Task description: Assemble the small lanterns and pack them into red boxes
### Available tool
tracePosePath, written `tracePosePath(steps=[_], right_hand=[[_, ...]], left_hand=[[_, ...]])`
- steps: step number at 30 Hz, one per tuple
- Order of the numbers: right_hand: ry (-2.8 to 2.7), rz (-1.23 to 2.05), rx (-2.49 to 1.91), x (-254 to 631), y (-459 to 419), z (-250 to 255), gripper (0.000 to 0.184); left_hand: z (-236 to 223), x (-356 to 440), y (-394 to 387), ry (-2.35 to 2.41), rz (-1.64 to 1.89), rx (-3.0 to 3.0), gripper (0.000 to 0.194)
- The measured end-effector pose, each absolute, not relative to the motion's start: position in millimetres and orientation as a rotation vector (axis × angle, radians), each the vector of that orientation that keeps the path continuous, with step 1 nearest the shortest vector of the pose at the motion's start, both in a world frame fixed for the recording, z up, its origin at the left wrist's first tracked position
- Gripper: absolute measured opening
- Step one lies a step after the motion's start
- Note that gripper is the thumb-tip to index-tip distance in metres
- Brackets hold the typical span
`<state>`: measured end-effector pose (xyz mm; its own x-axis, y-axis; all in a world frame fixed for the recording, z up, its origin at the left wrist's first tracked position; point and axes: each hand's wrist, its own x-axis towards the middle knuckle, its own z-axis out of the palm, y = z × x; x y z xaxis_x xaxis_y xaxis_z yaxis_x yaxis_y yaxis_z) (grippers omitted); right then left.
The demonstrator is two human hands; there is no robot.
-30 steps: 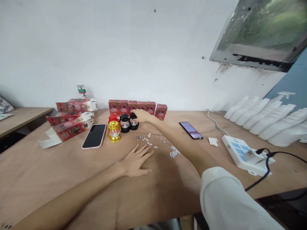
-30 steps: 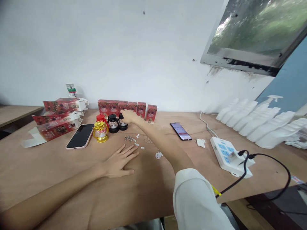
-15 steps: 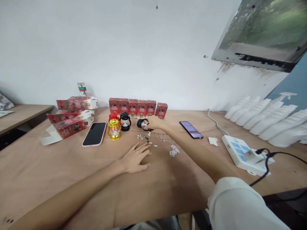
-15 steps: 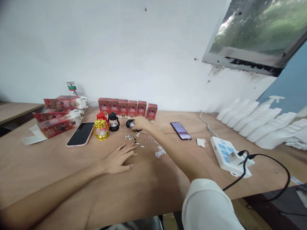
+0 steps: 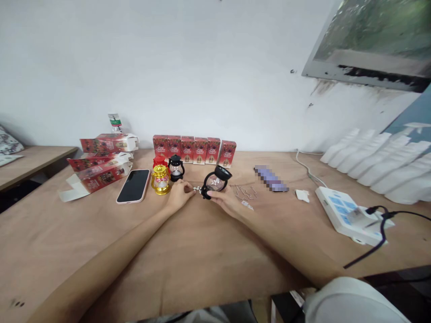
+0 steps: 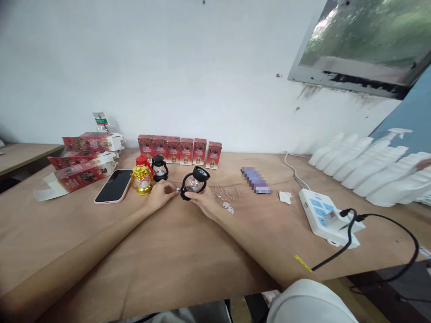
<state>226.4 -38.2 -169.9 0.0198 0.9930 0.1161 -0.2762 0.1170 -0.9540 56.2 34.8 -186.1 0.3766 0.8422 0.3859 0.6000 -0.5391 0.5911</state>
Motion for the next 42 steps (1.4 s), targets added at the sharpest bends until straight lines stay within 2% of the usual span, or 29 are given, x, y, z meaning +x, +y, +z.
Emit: tracePosePath(steps=[6, 14, 18, 21, 25, 30, 38, 42], right_hand=[[-1.129, 0.953, -1.017, 215.9, -39.9, -190.6, 0.055], [-1.330, 0.726, -1.114, 219.8, -47.7, -193.7, 0.051], [-1.344, 0.720, -1.123, 218.3, -52.8, -189.5, 0.045], [-1.400, 0.694, -1.075, 217.2, -56.3, -185.4, 0.042], [-1.435, 0.599, -1.007, 216.6, -58.4, -183.4, 0.036], [-1.417, 0.550, -0.954, 215.7, -57.9, -185.9, 0.032], [-1.445, 0.565, -0.962, 217.6, -59.0, -184.1, 0.035], [-1.417, 0.575, -0.972, 218.7, -55.8, -188.5, 0.037]], left_hand=[[-182.9, 56.6, 34.4, 1.222, 0.934, 2.372, 0.007], [-182.3, 58.0, 33.5, 1.150, 0.967, 2.365, 0.008], [-146.7, 54.8, 23.2, 1.101, 1.254, 2.323, 0.015], [-104.3, 51.2, 1.8, 0.857, 1.449, 2.500, 0.019], [-73.2, 51.9, -26.5, 0.492, 1.166, 3.049, 0.024], [-83.9, 59.2, -33.0, 0.370, 0.989, 3.428, 0.024], [-84.0, 59.7, -29.0, 0.504, 0.905, 3.305, 0.026], [-82.1, 55.4, -20.7, 0.595, 1.050, 3.063, 0.027]])
